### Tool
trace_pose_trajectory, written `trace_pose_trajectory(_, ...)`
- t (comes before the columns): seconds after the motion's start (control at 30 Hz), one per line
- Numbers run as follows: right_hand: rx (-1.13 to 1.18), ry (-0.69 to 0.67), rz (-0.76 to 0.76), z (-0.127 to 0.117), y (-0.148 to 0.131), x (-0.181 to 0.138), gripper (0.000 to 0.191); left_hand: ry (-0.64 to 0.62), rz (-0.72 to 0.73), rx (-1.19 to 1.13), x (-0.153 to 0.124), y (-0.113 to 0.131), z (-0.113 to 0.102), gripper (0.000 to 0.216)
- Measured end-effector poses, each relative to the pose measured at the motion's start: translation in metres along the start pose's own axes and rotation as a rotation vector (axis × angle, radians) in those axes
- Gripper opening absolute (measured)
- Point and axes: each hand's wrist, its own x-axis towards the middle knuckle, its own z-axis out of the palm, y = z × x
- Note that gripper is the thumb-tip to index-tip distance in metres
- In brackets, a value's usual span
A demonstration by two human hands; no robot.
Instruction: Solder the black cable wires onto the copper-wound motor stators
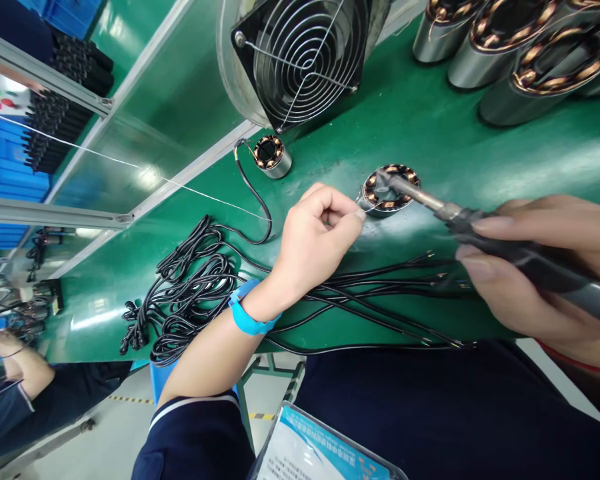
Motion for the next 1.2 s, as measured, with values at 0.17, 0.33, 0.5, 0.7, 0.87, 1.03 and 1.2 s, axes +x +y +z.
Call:
trace_pose_trajectory(0.17,-0.136,-0.014,0.02,0.002,-0.011,0.024,0.033,-0.007,-0.015,-0.013,0.0,0.001,0.0,0.019)
trace_pose_trajectory(0.33,-0.071,-0.146,0.067,0.002,-0.001,0.053,0.038,-0.002,-0.027,-0.02,0.001,0.002,-0.001,0.019)
trace_pose_trajectory(0.5,0.059,-0.254,0.012,0.016,0.02,0.069,0.049,0.006,-0.026,-0.056,0.001,0.0,0.0,0.02)
trace_pose_trajectory(0.7,0.097,-0.211,0.008,0.027,0.029,0.066,0.049,-0.161,-0.29,-0.211,0.003,0.003,-0.011,0.022)
trace_pose_trajectory(0.87,0.04,-0.284,-0.107,0.033,0.039,0.063,0.055,-0.337,-0.515,-0.295,0.008,0.01,-0.028,0.02)
trace_pose_trajectory(1.03,-0.016,-0.28,-0.184,0.033,0.038,0.059,0.054,-0.132,-0.533,-0.391,0.014,0.01,-0.031,0.018)
trace_pose_trajectory(1.2,0.0,-0.23,-0.203,0.029,0.031,0.056,0.059,-0.122,-0.54,-0.38,0.016,0.015,-0.022,0.016)
